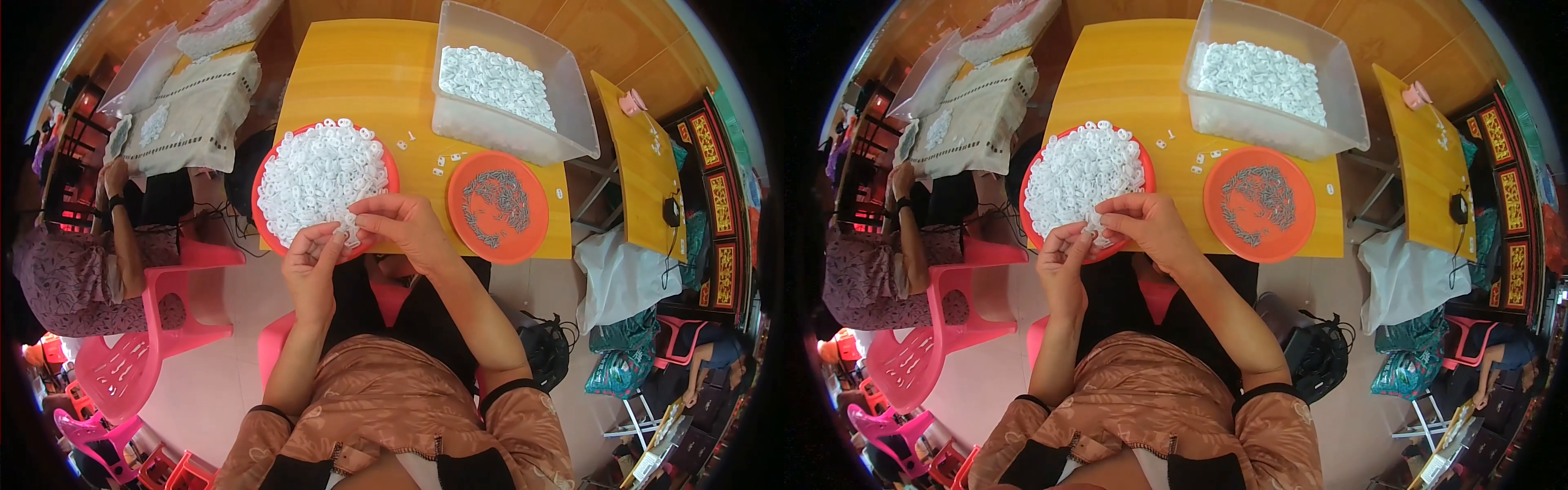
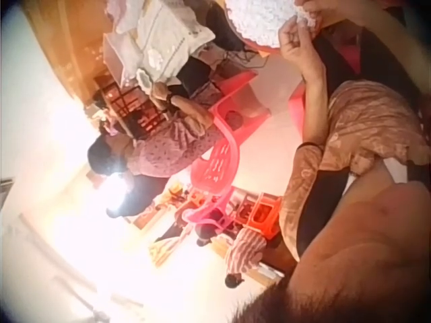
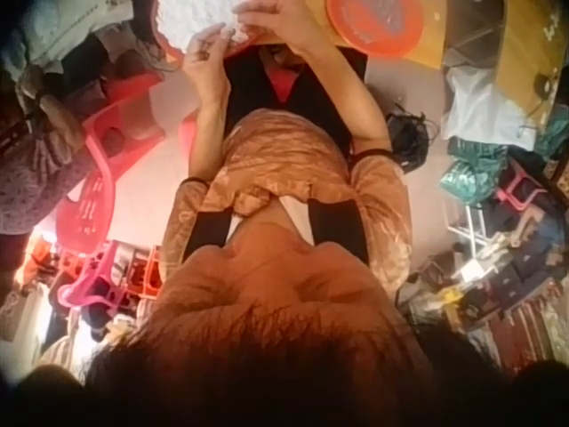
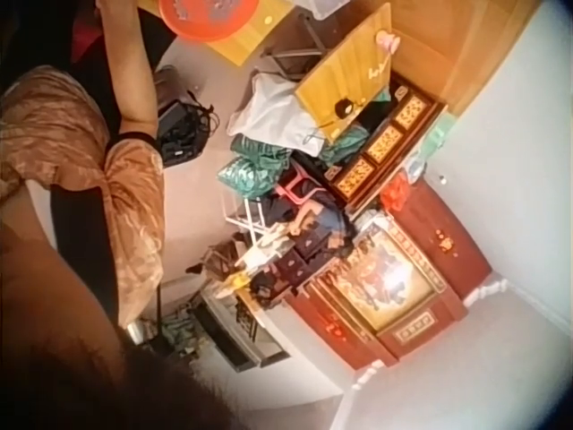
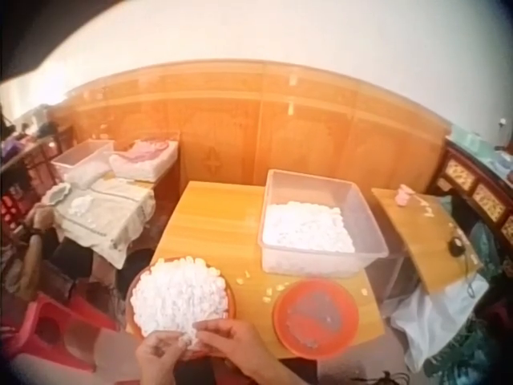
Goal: Manually assembling small white plastic components by inserting tiny grey pins into them.
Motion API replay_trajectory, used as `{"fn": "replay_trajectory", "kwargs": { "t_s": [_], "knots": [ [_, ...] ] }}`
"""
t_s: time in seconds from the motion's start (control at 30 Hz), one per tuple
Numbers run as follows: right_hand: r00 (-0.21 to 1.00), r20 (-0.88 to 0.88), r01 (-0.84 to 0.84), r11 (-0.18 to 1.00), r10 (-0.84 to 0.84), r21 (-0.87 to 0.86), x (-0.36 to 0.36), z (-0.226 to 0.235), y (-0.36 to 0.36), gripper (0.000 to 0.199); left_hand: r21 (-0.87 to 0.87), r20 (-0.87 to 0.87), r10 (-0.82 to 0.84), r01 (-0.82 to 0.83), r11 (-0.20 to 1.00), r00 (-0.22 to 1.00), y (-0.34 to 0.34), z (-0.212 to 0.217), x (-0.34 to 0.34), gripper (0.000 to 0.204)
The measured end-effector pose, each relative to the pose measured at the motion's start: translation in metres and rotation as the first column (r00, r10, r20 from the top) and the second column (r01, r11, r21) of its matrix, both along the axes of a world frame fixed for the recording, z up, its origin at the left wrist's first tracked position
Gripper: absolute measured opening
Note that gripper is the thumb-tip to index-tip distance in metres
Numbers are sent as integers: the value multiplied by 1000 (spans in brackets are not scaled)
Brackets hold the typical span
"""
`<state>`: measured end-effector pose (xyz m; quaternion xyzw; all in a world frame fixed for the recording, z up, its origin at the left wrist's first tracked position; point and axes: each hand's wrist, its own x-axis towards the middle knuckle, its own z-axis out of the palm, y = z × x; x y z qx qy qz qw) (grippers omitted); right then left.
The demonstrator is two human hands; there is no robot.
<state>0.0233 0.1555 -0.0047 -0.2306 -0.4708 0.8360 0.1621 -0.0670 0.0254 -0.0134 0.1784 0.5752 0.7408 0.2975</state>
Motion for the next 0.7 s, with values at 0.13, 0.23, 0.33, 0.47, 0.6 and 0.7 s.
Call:
{"fn": "replay_trajectory", "kwargs": {
  "t_s": [0.13,0.23,0.33,0.47,0.6,0.7],
  "knots": [
    [1000,-4,26,999,-26,45,2,0,-4,19,-2,-25,-4,4,1000,1000,0,1,1,14],
    [998,42,37,981,-45,188,5,13,-10,18,6,-56,3,-3,1000,998,0,2,4,14],
    [996,56,50,966,-66,255,8,14,-13,16,10,-84,0,0,1000,996,1,3,6,15],
    [999,23,44,982,-49,183,14,16,-13,16,49,-109,-51,56,997,993,-2,2,6,17],
    [999,44,16,994,-21,109,21,23,-12,16,92,-78,-122,129,987,989,-6,0,-1,19],
    [999,-13,35,996,-34,78,24,22,-11,14,115,-30,-240,241,964,970,-5,-5,-8,22]
  ]
}}
